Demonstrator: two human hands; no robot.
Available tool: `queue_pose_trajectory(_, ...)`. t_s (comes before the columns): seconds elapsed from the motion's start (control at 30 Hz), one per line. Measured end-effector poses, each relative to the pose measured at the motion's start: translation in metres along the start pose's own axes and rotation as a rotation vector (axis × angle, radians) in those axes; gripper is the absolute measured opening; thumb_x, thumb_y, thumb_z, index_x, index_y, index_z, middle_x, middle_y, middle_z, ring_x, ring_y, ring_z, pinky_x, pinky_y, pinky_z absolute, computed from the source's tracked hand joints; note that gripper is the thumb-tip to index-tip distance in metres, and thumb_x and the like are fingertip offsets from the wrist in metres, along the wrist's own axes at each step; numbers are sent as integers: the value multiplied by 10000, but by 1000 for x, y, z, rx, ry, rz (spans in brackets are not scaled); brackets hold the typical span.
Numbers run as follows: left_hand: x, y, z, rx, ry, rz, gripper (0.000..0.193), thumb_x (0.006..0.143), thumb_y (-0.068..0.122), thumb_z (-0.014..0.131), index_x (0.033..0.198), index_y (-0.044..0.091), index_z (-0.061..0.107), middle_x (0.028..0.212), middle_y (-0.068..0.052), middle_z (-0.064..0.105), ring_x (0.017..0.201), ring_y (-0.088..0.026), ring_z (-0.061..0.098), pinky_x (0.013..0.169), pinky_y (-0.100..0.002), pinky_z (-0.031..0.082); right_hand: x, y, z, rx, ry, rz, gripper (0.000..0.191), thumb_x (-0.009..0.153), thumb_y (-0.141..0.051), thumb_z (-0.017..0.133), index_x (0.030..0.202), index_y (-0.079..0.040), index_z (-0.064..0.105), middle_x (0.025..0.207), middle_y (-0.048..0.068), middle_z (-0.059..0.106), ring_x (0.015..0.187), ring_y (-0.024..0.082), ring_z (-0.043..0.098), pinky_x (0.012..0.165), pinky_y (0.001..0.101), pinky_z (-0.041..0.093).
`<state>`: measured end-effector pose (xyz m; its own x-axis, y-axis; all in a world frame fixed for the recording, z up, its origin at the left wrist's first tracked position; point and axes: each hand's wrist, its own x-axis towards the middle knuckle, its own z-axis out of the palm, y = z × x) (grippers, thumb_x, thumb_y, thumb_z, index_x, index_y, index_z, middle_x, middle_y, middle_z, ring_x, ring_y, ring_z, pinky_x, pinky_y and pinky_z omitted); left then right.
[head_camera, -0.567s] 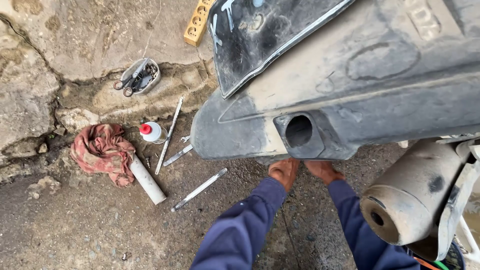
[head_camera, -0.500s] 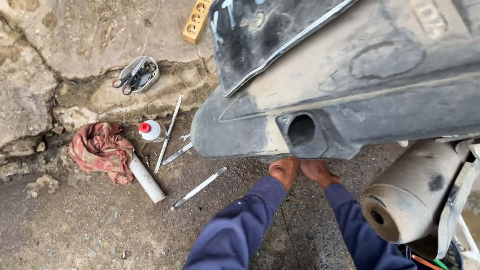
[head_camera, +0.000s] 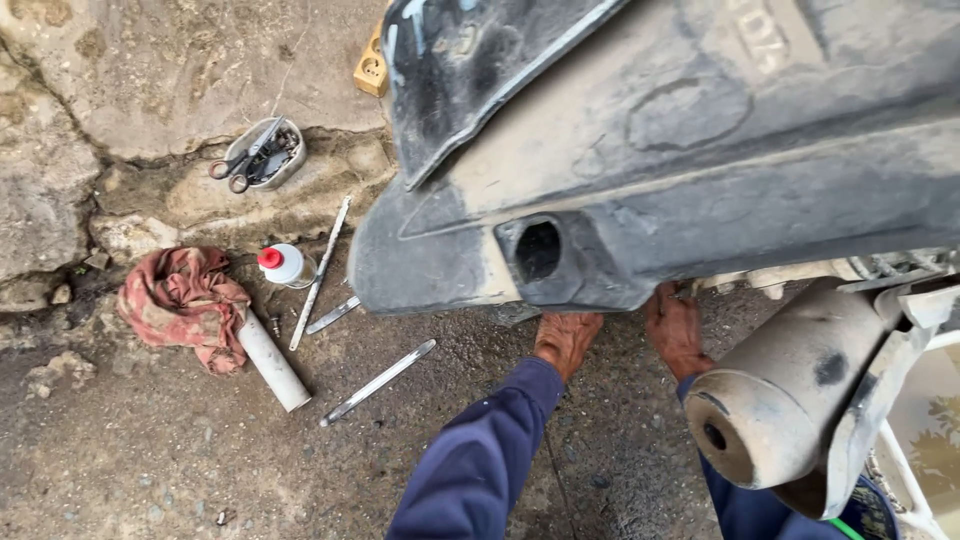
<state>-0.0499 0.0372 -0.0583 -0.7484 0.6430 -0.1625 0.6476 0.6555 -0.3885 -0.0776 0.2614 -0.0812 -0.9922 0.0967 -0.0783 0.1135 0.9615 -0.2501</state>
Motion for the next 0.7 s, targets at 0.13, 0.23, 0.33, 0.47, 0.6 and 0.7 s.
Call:
queue_pose_trajectory(0.13, 10, 1, -5, -297, -43, -49, 730, 867, 286, 483, 1558, 165, 282, 1654, -49, 334, 1486, -297, 348, 1168, -533, 354, 11, -1, -1, -503, 11, -303, 231, 928, -132, 565, 1133, -36, 614, 1053, 206, 668, 969, 338, 676, 766, 419, 586)
queue_pose_trajectory(0.23, 13, 4, -9, -501, -124, -105, 663, 881, 251, 509, 1516, 133, 361, 1619, -80, 379, 1474, -303, 369, 1179, -510, 349, 17, -11, -7, -150, 10, -131, 227, 946, -162, 557, 1132, -56, 631, 1066, 195, 677, 981, 338, 677, 798, 427, 579)
queue_pose_trajectory(0.33, 11, 6, -11, -576, -137, -149, 599, 894, 216, 535, 1474, 101, 440, 1585, -111, 424, 1461, -309, 390, 1191, -487, 344, 20, -20, -14, -185, -33, -148, 227, 963, -192, 548, 1131, -76, 647, 1078, 185, 687, 992, 338, 678, 829, 435, 573)
queue_pose_trajectory(0.47, 9, 5, -12, -731, -186, -209, 519, 912, 169, 569, 1419, 59, 546, 1539, -151, 483, 1444, -318, 419, 1206, -456, 338, 22, -25, -22, -168, -55, -174, 234, 986, -232, 536, 1130, -103, 669, 1095, 171, 699, 1007, 338, 679, 871, 445, 564)
queue_pose_trajectory(0.6, 5, 8, -10, -650, 142, -328, 517, 870, 134, 627, 1365, -17, 611, 1491, -212, 497, 1410, -342, 407, 1194, -434, 311, 22, -32, -25, -119, -42, -207, 249, 1009, -272, 525, 1129, -129, 691, 1111, 157, 711, 1022, 338, 680, 913, 456, 555)
queue_pose_trajectory(0.7, -8, 9, -5, -596, -18, -252, 429, 911, 157, 618, 1304, -11, 651, 1487, -192, 536, 1461, -337, 433, 1205, -405, 340, 21, -45, -21, -65, -66, -247, 265, 1026, -302, 516, 1128, -149, 707, 1124, 146, 720, 1033, 338, 680, 945, 464, 549)
